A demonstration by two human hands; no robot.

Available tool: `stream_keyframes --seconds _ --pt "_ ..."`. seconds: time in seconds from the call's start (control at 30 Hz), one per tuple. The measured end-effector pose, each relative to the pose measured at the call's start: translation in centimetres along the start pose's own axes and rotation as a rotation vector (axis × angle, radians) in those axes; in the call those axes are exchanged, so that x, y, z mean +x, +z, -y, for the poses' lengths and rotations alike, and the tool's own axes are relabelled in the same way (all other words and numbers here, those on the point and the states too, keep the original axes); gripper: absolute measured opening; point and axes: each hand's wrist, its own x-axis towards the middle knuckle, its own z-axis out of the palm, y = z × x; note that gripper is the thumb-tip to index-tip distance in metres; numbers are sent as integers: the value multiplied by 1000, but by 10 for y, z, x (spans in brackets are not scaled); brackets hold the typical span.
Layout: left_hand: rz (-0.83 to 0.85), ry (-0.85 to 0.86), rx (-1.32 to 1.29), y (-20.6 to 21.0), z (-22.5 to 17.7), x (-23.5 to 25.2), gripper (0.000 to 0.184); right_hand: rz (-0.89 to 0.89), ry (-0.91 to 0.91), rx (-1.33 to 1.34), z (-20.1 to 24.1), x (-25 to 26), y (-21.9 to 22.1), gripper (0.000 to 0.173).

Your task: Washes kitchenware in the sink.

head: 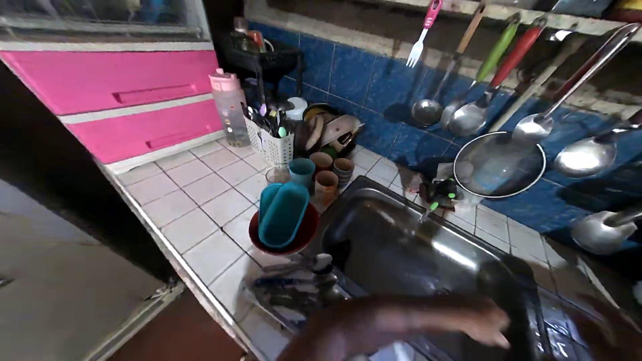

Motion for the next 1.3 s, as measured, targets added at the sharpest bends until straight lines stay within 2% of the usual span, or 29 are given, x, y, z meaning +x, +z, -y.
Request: stream_keyframes --seconds 0.13,0.23,0.33,0.4,0.5,0.57,0.63,0.77,0.83,0.93,1.0,1.03,1.1,1.2,1.27,1.3 --pt "13 -141 160 -92 84 -94 31 24 -181 99 112 20 52 35" --pt "1 -220 258 -140 132 -172 30 -30 -397 258 202 72 114 28" --pt "-10 -248 345 -163 178 -227 31 -42 -524 319 279 142 168 30" --pt "58 -328 363 -174 198 -246 47 -29 -541 301 318 185 198 37" --pt "64 -427 300 -180 212 -257 60 139 -502 235 349 242 231 46" --pt "110 -450 278 -184 218 -259 59 258 -447 191 361 266 245 38" --pt "114 -460 265 -185 228 -261 58 359 -367 138 368 278 249 39" --pt "137 -538 226 -193 232 -265 62 379 -257 174 360 282 242 47" --pt "211 -544 255 -203 227 -255 62 363 -169 376 330 280 233 54" --pt "229 -406 201 -212 217 -217 45 251 94 841 259 256 230 34" --pt "163 -298 13 -208 212 -173 37 179 288 963 209 239 227 32" --pt "110 -258 -122 -199 214 -146 35 151 346 908 186 232 226 33" --pt "42 -315 -345 -172 224 -88 37 161 443 632 150 225 224 40" --pt "-75 -527 -648 -126 237 -23 48 249 531 355 135 213 216 45" --pt "-181 -615 -1103 -93 243 6 54 223 510 295 144 200 213 45" --pt "-249 -595 -1332 -77 245 17 52 200 469 268 149 194 215 45"
